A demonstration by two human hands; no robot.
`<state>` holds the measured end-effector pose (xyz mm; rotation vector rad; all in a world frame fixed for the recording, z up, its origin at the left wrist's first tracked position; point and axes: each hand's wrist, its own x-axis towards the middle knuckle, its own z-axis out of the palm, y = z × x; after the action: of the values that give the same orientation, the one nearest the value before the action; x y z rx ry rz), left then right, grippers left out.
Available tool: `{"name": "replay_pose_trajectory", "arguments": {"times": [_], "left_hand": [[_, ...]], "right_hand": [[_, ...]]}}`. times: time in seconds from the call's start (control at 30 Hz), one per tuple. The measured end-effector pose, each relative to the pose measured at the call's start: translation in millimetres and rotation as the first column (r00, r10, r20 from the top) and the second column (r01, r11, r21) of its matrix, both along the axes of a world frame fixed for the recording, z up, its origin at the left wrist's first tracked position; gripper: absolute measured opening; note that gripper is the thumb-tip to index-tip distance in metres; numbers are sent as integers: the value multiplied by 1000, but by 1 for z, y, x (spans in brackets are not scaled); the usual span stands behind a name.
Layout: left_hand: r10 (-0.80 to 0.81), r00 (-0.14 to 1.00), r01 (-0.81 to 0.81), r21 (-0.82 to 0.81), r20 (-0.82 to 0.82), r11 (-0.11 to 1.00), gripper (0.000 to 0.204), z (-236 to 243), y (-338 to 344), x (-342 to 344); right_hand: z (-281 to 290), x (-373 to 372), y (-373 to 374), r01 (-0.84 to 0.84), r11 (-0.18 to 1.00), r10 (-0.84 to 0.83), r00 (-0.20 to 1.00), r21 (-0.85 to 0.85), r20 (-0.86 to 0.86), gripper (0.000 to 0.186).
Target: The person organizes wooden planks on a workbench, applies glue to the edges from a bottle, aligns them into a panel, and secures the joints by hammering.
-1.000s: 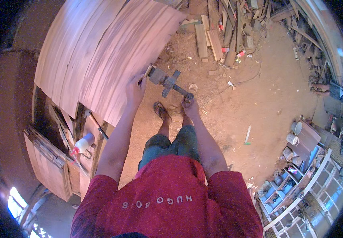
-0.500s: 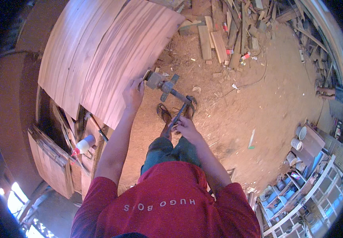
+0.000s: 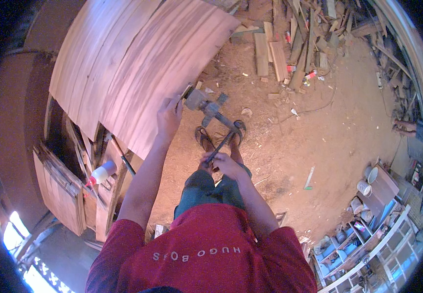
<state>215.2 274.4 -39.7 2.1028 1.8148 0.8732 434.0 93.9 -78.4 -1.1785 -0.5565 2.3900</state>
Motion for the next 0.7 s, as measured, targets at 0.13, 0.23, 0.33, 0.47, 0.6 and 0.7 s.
{"name": "replay_pose_trajectory", "arguments": {"times": [0.13,0.23,0.33,0.47,0.6,0.7], "left_hand": [[-17,998,17,-1,56,1000,18,-2,-3,9],[-4,999,4,-25,33,1000,19,-2,-3,6],[-35,999,36,-19,8,999,19,-1,5,19],[-47,999,47,37,9,998,19,-1,2,11],[-16,1000,15,-35,-6,999,20,-4,-9,0],[-22,1000,22,-26,-12,999,20,0,-2,2]], "right_hand": [[67,90,43,118,976,-94,986,181,-136,53],[77,105,115,626,734,-649,761,264,1,57],[-22,99,99,257,855,-462,773,451,435,48],[-42,30,11,-155,988,154,965,-12,213,48],[94,51,63,-59,998,62,994,35,-92,44],[74,90,113,413,869,-463,873,275,155,49]]}}
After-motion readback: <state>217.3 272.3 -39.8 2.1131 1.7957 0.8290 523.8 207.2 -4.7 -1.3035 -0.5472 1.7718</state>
